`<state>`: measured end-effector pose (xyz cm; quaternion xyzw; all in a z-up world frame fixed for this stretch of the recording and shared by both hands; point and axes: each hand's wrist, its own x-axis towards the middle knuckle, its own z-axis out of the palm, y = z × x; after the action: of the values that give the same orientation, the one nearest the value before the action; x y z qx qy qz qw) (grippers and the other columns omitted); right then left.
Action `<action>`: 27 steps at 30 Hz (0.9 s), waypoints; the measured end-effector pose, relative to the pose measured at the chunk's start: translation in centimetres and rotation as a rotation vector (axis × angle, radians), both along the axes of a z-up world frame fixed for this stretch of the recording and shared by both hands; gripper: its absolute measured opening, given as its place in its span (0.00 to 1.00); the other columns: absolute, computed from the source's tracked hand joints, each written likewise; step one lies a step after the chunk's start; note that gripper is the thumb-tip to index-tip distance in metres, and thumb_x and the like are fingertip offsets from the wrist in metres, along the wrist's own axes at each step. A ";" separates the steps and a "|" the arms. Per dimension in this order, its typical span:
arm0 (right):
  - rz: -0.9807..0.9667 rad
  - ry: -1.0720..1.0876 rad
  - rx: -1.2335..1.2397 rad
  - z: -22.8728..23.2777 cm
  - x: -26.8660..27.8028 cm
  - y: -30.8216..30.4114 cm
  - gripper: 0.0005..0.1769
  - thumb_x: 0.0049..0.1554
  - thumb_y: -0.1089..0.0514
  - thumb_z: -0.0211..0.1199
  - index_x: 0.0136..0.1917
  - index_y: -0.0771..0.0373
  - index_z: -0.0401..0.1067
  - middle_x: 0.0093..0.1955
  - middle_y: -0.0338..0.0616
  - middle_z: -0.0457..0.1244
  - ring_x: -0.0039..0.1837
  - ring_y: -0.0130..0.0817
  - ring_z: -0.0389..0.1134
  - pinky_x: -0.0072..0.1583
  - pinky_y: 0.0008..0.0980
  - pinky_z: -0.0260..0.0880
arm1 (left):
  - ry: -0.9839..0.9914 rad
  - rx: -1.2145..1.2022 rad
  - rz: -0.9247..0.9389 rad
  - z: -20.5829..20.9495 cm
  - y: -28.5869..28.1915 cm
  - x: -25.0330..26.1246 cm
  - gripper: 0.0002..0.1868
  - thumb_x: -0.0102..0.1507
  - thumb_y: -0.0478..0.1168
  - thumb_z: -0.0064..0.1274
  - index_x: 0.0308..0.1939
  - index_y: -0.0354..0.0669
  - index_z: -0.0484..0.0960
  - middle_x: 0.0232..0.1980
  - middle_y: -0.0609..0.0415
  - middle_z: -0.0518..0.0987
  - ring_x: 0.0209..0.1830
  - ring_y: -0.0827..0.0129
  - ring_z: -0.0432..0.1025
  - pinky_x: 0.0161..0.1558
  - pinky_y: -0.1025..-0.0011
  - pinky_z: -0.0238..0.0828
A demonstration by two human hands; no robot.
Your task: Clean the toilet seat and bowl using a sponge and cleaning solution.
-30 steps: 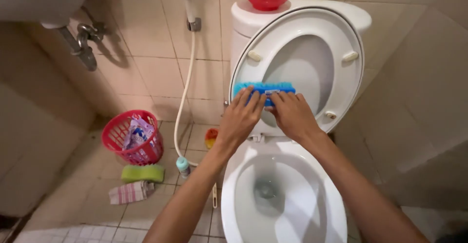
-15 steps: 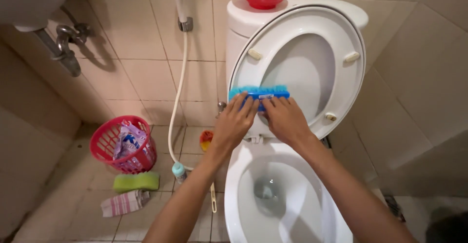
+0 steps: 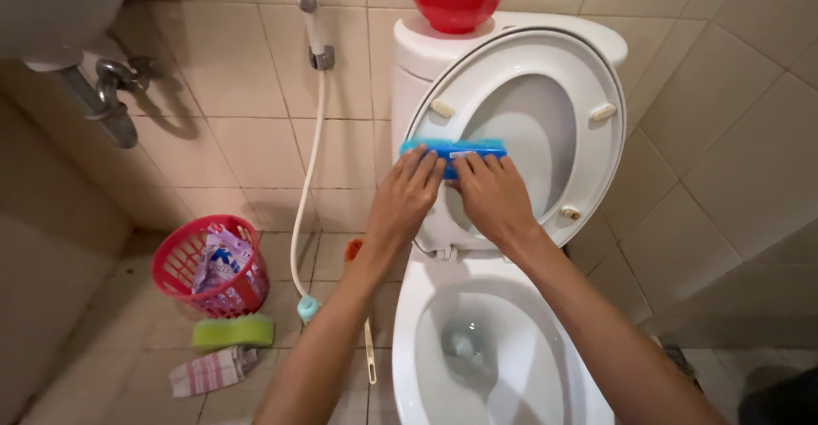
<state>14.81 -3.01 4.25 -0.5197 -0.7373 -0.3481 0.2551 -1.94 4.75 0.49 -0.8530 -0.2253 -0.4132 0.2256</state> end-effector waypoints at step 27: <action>-0.184 0.385 -0.372 -0.2 -2.7 0.6 0.14 0.62 0.52 0.58 0.54 0.65 0.69 0.51 0.54 0.70 0.45 0.59 0.72 0.45 0.56 0.72 | -0.024 0.024 -0.097 -1.0 3.1 0.0 0.21 0.63 0.35 0.51 0.60 0.34 0.80 0.67 0.45 0.76 0.72 0.52 0.66 0.72 0.59 0.62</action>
<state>12.15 -2.42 4.07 -0.6789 -0.6761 -0.1235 0.2581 -1.95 7.85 -0.53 -0.8551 -0.1817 -0.4364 0.2128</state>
